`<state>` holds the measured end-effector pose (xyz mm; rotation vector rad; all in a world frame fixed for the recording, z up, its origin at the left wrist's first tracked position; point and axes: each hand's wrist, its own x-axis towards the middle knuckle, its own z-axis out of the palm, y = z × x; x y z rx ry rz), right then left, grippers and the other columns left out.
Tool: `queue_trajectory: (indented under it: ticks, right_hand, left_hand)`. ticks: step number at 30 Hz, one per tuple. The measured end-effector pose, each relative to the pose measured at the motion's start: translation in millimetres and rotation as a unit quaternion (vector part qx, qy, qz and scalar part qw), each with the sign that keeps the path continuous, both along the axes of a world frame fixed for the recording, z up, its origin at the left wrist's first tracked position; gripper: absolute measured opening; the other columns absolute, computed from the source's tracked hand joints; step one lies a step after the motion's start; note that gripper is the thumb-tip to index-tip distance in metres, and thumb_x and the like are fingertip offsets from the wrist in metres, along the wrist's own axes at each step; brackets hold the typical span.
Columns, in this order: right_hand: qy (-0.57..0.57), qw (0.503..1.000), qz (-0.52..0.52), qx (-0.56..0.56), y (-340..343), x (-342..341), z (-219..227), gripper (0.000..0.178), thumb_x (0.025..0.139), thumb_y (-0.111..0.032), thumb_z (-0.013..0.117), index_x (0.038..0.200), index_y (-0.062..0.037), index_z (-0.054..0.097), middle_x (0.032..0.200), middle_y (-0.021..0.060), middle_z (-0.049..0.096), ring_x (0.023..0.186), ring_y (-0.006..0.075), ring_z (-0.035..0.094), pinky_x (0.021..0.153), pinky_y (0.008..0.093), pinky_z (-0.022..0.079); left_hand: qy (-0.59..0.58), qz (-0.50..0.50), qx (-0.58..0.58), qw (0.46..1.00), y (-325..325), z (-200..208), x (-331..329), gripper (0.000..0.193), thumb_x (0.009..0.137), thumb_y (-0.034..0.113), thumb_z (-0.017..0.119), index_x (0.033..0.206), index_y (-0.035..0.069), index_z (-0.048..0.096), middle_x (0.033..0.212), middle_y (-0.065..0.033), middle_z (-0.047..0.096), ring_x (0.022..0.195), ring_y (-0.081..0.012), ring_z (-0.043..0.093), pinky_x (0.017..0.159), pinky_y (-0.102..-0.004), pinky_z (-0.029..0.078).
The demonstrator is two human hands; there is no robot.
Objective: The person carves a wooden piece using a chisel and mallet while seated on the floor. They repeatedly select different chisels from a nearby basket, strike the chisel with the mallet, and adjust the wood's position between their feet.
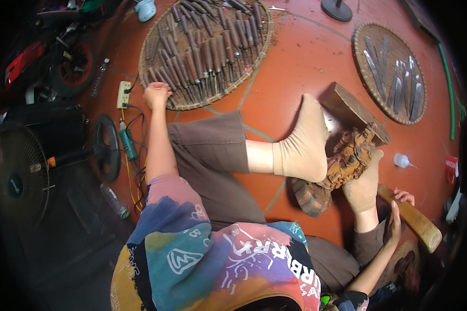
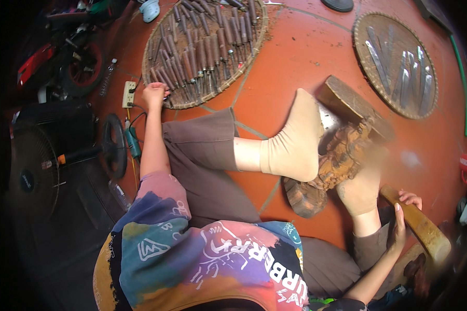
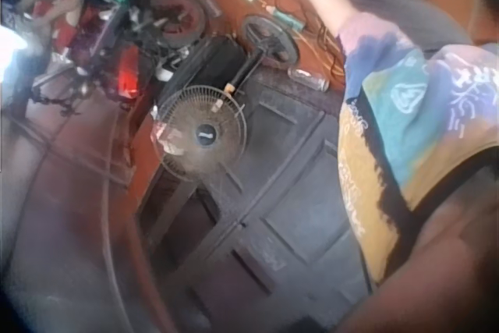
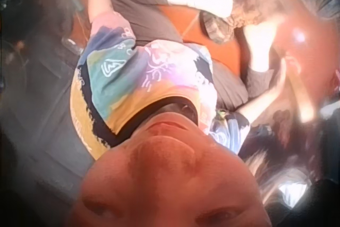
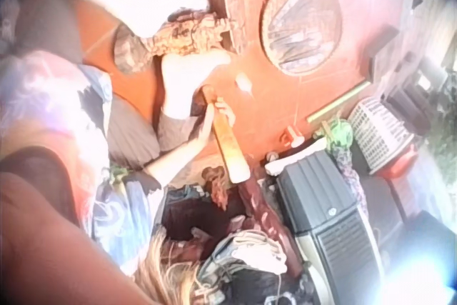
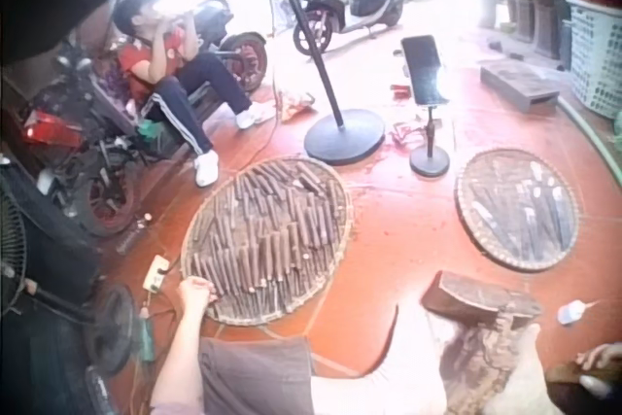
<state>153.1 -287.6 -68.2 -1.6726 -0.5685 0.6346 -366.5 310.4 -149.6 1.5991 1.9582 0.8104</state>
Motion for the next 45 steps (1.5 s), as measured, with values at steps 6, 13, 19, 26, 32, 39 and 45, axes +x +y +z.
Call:
queue_trajectory:
  ticks: [6, 13, 19, 26, 32, 39, 45]
  right_hand:
    - [-0.011, 1.0, 0.015, 0.022, -4, 6, 4, 0.029, 0.082, 0.002, 0.066, 0.101, -0.007, 0.046, 0.1, 0.0094, 0.051, 0.109, 0.0245, 0.05, 0.109, 0.0429, 0.032]
    - [-0.006, 0.999, 0.027, 0.02, 3, 4, -1, 0.03, 0.081, 0.002, 0.067, 0.102, -0.0063, 0.047, 0.1, 0.0095, 0.052, 0.107, 0.0238, 0.051, 0.108, 0.0426, 0.034]
    - [0.018, 0.999, -0.026, -0.041, 2, -3, 15, 0.029, 0.081, 0.002, 0.068, 0.1, -0.0061, 0.047, 0.099, 0.0093, 0.052, 0.106, 0.0219, 0.051, 0.108, 0.0424, 0.035]
    - [-0.026, 0.999, 0.036, 0.018, 5, 6, 9, 0.027, 0.079, 0.006, 0.071, 0.095, -0.0048, 0.052, 0.098, 0.0075, 0.057, 0.105, 0.0208, 0.057, 0.101, 0.0395, 0.044]
    - [-0.056, 0.996, 0.05, 0.039, 1, 9, 8, 0.025, 0.079, 0.003, 0.071, 0.094, -0.0048, 0.053, 0.089, 0.0058, 0.056, 0.095, 0.0191, 0.057, 0.102, 0.0437, 0.043]
    - [-0.134, 0.987, -0.067, 0.064, -8, 8, 32, 0.025, 0.079, 0.002, 0.061, 0.094, -0.0079, 0.043, 0.082, 0.0057, 0.047, 0.081, 0.0175, 0.048, 0.098, 0.0436, 0.039]
    - [-0.217, 0.965, -0.127, -0.072, -17, 1, 25, 0.031, 0.081, -0.011, 0.071, 0.102, -0.0032, 0.049, 0.091, 0.0064, 0.053, 0.086, 0.0168, 0.054, 0.087, 0.0335, 0.047]
  left_hand:
    - [0.14, -0.008, -0.056, 0.989, -29, 21, 37, 0.022, 0.082, 0.006, 0.075, 0.099, -0.003, 0.064, 0.079, -0.0133, 0.073, 0.059, -0.0167, 0.071, 0.054, -0.0281, 0.056]
    - [0.379, -0.068, 0.171, 0.907, -11, 16, 28, 0.028, 0.077, 0.01, 0.073, 0.101, -0.001, 0.064, 0.075, -0.0184, 0.07, 0.072, -0.0297, 0.072, 0.068, -0.0388, 0.056]
    - [-0.043, -0.346, -0.044, 0.936, 4, 39, 225, 0.022, 0.088, 0.022, 0.067, 0.096, 0.002, 0.072, 0.089, -0.0132, 0.074, 0.072, -0.0161, 0.072, 0.068, -0.0294, 0.056]
    - [0.469, -0.264, 0.021, 0.842, 5, 12, 354, 0.04, 0.08, 0.033, 0.067, 0.106, 0.003, 0.072, 0.113, -0.0213, 0.069, 0.107, -0.033, 0.067, 0.093, -0.0414, 0.053]
    - [0.345, -0.241, -0.081, 0.903, 51, 22, 345, 0.047, 0.083, 0.033, 0.057, 0.114, -0.002, 0.066, 0.11, -0.0203, 0.069, 0.107, -0.0353, 0.066, 0.093, -0.0405, 0.049]
    - [-0.126, -0.449, 0.047, 0.883, -225, 146, 394, 0.03, 0.099, 0.028, 0.056, 0.12, 0.006, 0.058, 0.084, 0.0018, 0.053, 0.071, -0.006, 0.046, 0.064, -0.0209, 0.038]
    - [-0.228, -0.732, 0.096, 0.635, -408, 145, 423, 0.021, 0.081, 0.026, 0.067, 0.094, 0.011, 0.06, 0.076, -0.0061, 0.056, 0.069, -0.0227, 0.061, 0.055, -0.036, 0.046]
